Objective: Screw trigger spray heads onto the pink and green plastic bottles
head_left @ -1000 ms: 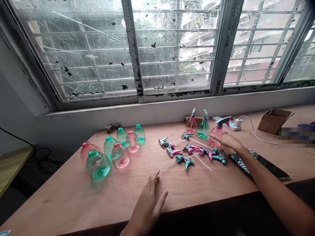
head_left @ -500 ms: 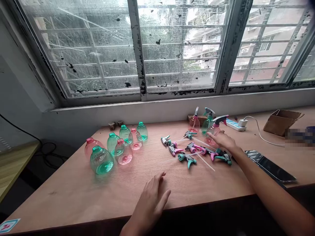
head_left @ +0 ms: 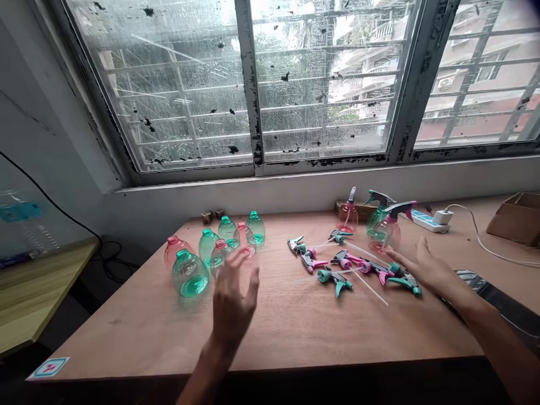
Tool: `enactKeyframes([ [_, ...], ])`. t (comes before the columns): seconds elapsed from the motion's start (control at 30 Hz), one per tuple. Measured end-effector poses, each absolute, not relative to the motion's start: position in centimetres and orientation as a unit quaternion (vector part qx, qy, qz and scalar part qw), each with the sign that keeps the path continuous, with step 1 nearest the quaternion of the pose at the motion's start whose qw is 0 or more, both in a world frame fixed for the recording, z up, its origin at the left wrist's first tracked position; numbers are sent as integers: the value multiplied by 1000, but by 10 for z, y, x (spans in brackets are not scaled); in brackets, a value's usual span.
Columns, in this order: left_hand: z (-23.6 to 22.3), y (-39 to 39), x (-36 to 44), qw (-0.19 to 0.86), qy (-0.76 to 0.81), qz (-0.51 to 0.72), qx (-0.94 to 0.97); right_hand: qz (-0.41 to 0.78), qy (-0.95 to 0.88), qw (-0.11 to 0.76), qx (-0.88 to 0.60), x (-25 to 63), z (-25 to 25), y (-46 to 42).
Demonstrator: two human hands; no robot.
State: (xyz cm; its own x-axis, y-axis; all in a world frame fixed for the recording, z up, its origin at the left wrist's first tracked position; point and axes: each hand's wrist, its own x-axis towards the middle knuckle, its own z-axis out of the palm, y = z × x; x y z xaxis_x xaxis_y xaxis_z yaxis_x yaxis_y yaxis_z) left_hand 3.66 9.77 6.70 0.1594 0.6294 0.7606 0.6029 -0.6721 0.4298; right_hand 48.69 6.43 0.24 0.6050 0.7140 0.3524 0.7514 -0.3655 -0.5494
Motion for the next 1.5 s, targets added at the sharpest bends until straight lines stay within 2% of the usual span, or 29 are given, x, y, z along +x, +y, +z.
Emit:
enactKeyframes([
  [0.1,89,128,26,-54,463,503,727,-47,-499,312,-807,453,-13,34],
  [0.27,85,158,9,-67,521,452,721,-114,-603,337,-714,393,-47,13],
  [0.43,67,144,9,-108,474,398,778,-170,-668,302,-658,384,-56,16],
  [0.63,45,106,31,-111,421,364,823,-127,-690,280,-656,371,-43,17],
  [0.73,35,89,38,-44,377,386,841,-125,-703,281,-642,353,-34,23],
  [0.9,16,76,44,164,354,484,783,-140,-645,332,-674,346,-33,34],
  [1.0,2,77,49,255,383,454,763,-125,-607,332,-712,352,-40,37],
  [1.1,-7,81,52,284,382,394,787,-80,-605,320,-725,353,-45,37],
  [1.27,-4,84,53,270,389,354,806,9,-650,359,-670,349,-38,33],
  [1.5,1,88,52,391,363,345,772,44,-582,346,-735,351,-31,31],
])
